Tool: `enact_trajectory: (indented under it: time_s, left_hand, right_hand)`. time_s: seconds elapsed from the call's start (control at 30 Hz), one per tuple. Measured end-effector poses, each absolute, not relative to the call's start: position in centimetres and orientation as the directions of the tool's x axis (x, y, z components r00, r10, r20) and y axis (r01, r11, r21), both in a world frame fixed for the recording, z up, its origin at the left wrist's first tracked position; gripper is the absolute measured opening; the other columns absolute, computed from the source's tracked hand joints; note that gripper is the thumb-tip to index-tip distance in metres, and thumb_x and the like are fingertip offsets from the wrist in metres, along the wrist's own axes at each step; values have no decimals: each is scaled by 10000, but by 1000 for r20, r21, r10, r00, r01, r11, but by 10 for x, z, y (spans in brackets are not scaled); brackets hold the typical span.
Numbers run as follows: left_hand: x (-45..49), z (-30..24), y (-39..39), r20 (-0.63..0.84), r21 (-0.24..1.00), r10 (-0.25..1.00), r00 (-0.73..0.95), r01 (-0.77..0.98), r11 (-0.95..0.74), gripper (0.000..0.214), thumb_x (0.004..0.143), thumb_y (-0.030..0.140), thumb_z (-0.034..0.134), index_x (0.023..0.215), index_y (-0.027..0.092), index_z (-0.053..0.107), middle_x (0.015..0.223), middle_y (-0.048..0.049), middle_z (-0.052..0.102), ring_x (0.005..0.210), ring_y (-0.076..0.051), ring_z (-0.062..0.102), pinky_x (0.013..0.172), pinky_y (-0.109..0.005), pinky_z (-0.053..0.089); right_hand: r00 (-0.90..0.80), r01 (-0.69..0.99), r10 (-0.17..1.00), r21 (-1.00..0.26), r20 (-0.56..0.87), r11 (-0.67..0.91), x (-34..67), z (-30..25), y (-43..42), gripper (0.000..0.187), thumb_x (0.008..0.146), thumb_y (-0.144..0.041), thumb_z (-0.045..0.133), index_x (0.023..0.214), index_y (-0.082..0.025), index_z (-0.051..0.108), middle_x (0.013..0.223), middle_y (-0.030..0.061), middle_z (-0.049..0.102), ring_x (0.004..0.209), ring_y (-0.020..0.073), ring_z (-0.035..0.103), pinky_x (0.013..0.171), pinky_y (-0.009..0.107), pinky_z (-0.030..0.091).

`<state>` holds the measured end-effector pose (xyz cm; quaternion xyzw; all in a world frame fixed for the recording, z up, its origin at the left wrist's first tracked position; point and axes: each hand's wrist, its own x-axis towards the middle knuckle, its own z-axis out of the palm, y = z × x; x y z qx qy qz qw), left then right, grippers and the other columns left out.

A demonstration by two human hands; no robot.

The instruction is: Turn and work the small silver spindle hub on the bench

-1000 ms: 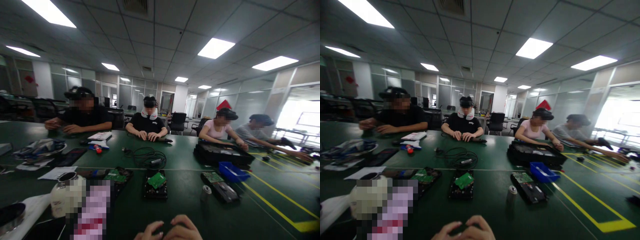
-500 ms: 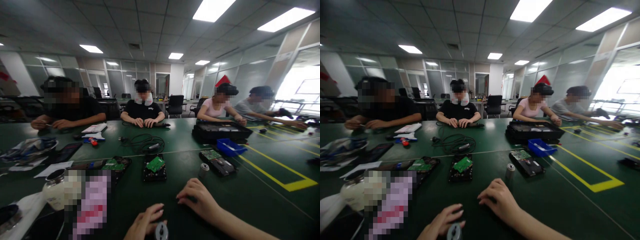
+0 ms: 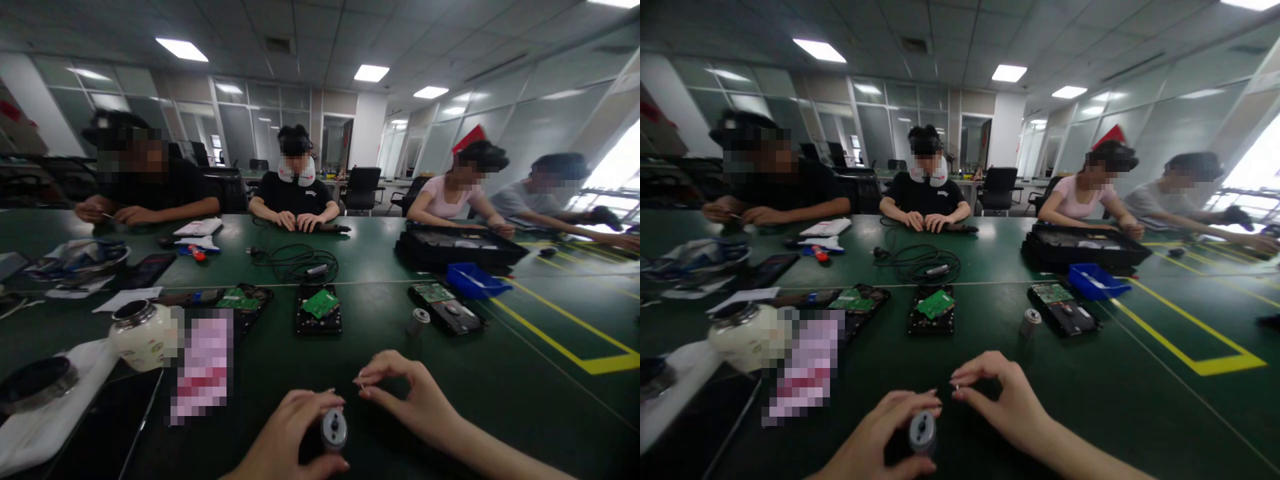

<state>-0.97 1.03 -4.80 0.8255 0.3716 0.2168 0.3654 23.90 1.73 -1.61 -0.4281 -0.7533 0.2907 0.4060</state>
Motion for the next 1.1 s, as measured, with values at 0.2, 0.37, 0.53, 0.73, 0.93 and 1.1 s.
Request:
enact_trajectory:
  time_s: [0.2,0.37,0.53,0.73,0.93,1.1]
  left_hand:
    - [-7,-43,10,117,736,763,636,460,-497,557,734,405,796,1221,219,602,1249,-86,650,1158,-292,572,990,-447,474]
    - [-7,-41,10,103,725,769,631,482,-492,570,739,421,791,1226,199,594,1279,-99,633,1167,-301,565,997,-453,466]
    - [-7,-38,8,113,744,759,641,452,-492,478,759,408,781,1171,228,619,1270,-69,645,1171,-284,562,1003,-430,457]
    - [-6,-39,5,129,760,782,610,445,-473,491,742,366,805,1179,239,621,1256,-57,649,1158,-277,558,1002,-425,451]
    - [-7,-39,5,123,765,781,613,442,-468,482,753,371,794,1190,267,618,1258,-42,643,1163,-270,547,1003,-427,443]
    - [-6,-34,4,112,774,775,622,435,-461,453,761,352,789,1174,269,623,1206,-23,669,1148,-262,553,1008,-421,436]
  right_hand:
    - [-398,281,801,-772,447,570,205,-4,-2,104,800,-218,756,896,-230,718,829,8,741,819,153,667,754,278,523]
    - [-397,275,797,-769,455,577,200,-10,0,36,837,-225,718,873,-224,720,809,15,742,795,157,664,750,291,513]
    - [-374,245,780,-758,501,605,200,-9,0,41,839,-179,702,817,-214,705,776,19,734,758,154,663,716,276,520]
    - [-361,234,787,-768,500,596,196,-12,-2,107,820,-131,695,765,-223,703,774,23,728,802,170,665,733,286,537]
    - [-349,254,827,-805,440,536,201,-11,-4,69,794,-197,733,798,-209,666,764,22,710,781,174,654,722,299,517]
    - [-346,334,819,-755,459,564,208,-4,-5,243,827,-213,681,1063,-220,625,733,8,675,788,184,630,806,355,479]
